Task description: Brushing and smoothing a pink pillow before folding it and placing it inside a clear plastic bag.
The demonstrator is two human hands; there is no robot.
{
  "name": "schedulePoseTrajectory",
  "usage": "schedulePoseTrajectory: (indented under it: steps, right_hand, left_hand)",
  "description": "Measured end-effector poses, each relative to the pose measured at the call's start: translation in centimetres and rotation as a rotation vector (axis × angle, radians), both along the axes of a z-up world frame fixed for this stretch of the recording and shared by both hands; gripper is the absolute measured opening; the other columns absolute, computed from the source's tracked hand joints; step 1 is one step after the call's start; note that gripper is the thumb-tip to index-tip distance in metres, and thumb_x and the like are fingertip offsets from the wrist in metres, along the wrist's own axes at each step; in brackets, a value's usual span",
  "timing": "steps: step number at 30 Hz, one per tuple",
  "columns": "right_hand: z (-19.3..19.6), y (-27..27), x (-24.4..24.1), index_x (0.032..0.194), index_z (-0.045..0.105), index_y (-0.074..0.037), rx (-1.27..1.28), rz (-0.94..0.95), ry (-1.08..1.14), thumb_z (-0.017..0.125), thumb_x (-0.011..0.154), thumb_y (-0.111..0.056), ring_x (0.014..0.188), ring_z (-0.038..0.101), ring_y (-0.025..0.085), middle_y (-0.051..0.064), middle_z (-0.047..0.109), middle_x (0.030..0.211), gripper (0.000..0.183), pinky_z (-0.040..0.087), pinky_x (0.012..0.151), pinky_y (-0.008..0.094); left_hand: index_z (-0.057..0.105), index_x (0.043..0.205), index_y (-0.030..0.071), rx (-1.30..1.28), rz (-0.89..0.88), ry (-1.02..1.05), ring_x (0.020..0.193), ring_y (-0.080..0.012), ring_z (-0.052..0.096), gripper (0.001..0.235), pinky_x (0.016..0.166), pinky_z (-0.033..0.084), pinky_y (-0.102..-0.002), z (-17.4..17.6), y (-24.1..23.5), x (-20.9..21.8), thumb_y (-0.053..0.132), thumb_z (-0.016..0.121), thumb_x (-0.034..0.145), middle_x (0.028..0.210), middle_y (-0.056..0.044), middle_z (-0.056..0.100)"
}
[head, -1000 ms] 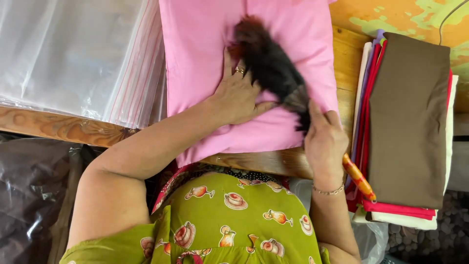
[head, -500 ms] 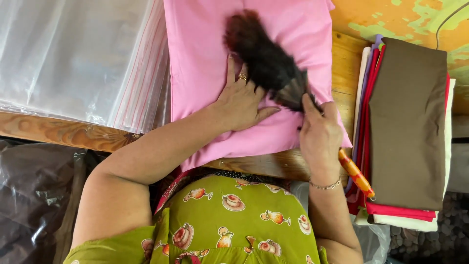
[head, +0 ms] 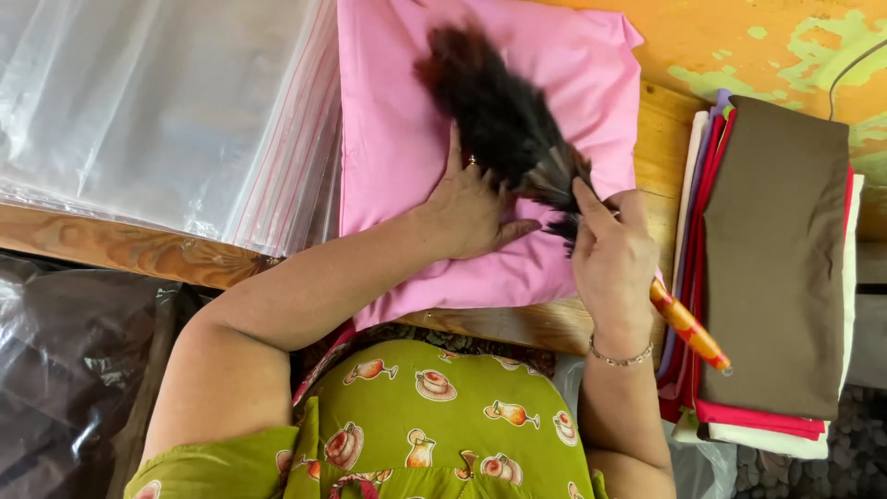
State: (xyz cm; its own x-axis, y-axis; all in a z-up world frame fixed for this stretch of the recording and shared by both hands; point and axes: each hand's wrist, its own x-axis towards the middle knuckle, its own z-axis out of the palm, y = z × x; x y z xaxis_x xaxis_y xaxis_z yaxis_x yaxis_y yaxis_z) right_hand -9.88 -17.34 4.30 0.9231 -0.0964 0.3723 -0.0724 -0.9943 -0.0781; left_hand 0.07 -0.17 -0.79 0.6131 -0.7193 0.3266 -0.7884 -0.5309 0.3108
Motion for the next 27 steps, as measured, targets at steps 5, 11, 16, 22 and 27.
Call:
schedulePoseTrajectory:
  steps: [5,11,16,22,27]
  right_hand:
    - [-4.1,-6.8,3.7,0.118,0.069,-0.024,-0.007,-0.204,-0.013,0.060,0.087,-0.012,0.079,0.062,0.040,0.011,0.051,0.090,0.035,0.053,0.066,0.051]
    - [-4.4,-9.0,2.9,0.124,0.065,-0.023,0.076,-0.379,-0.104,0.061,0.090,-0.013,0.084,0.061,0.034,0.005,0.048,0.092,0.036,0.052,0.069,0.048]
    - [-2.2,-4.9,2.2,0.122,0.068,-0.020,0.071,-0.127,-0.338,0.070,0.089,-0.013,0.088,0.061,0.033,0.006,0.048,0.093,0.033,0.052,0.070,0.044]
    - [-3.0,-5.4,2.6,0.112,0.072,-0.034,-0.057,-0.077,-0.137,0.071,0.085,-0.021,0.081,0.063,0.026,-0.001,0.053,0.088,0.030,0.054,0.068,0.042]
    - [-3.2,-8.4,2.4,0.120,0.069,-0.013,0.006,-0.373,-0.243,0.064,0.085,-0.004,0.068,0.061,0.030,0.007,0.050,0.090,0.036,0.052,0.057,0.047]
  left_hand:
    - [0.035,0.142,0.009,0.223,0.019,0.080,0.139,-0.0444,0.005,0.080,0.108,-0.005,-0.070,2.3,0.4,0.0,0.068,0.027,0.089,0.148,-0.022,0.025]
    - [0.025,0.147,0.010,0.285,0.007,0.110,0.140,-0.0436,0.001,0.080,0.108,-0.007,-0.068,2.4,0.3,0.0,0.067,0.025,0.090,0.152,-0.021,0.017]
    - [0.028,0.145,0.009,0.237,0.007,0.081,0.140,-0.0450,0.007,0.079,0.107,-0.005,-0.069,2.2,0.4,0.0,0.066,0.027,0.091,0.150,-0.023,0.023]
    - [0.034,0.141,0.010,0.171,-0.023,0.149,0.137,-0.0427,0.019,0.080,0.106,0.000,-0.068,3.0,0.6,0.3,0.070,0.024,0.088,0.141,-0.021,0.037]
    - [0.013,0.148,0.011,0.368,-0.035,0.203,0.138,-0.0413,-0.004,0.082,0.105,-0.005,-0.065,4.2,0.3,0.7,0.067,0.016,0.088,0.153,-0.020,0.003]
